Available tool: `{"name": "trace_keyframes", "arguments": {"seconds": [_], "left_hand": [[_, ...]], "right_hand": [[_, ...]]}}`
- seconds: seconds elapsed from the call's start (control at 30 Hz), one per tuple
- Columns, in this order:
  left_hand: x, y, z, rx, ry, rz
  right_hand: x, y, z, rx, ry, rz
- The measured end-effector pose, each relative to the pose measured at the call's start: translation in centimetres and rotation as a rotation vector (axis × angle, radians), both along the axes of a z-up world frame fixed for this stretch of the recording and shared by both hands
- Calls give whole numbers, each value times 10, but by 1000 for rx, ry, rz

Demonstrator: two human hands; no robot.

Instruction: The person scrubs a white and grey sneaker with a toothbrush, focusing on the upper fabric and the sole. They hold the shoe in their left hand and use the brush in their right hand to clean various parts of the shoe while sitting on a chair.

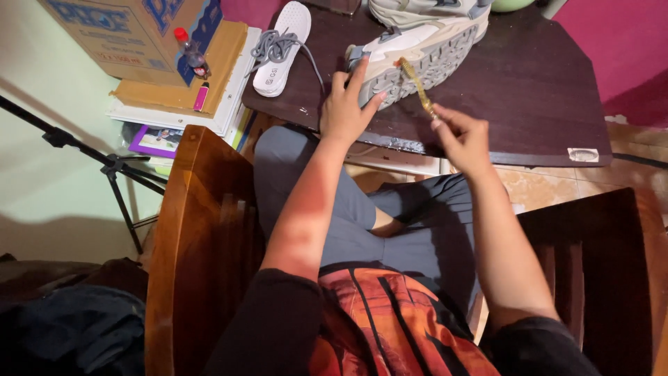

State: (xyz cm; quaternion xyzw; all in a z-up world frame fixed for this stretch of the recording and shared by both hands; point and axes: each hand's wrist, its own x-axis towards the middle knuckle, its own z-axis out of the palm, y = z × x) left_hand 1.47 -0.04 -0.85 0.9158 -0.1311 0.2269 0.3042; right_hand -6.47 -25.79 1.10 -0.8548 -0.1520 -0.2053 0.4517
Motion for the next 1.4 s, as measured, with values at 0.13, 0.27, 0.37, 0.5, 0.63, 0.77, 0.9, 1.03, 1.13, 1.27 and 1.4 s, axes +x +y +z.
{"name": "trace_keyframes", "arguments": {"seconds": [0.13,0.27,0.37,0.5,0.63,0.77,0.9,1.03,1.13,1.27,1.4], "left_hand": [[1,-1,1,-1,13,7],[1,-1,2,-13,-7,17],[0,0,2,-37,-2,1],[-2,-1,4,-35,8,11],[-4,0,9,-41,15,4],[-6,-1,7,-49,-11,-4],[-5,-2,5,-48,-16,9],[-10,-3,7,-67,-12,3],[-8,-2,10,-74,-19,7],[-7,-3,6,-71,-25,35],[-6,-4,5,-64,-48,35]], "right_hand": [[-13,21,0,88,25,-102],[-21,36,18,-45,-34,-260],[-30,49,28,-91,-64,-90],[-16,33,18,-89,-5,-339],[-30,43,23,-81,-106,-136],[-21,29,13,-95,-32,-179],[-18,24,10,-215,-131,-250],[-20,21,10,-259,-167,-51],[6,0,10,-387,-113,-369],[28,-19,3,-407,-17,-498],[28,-26,-11,-319,-103,-398]]}}
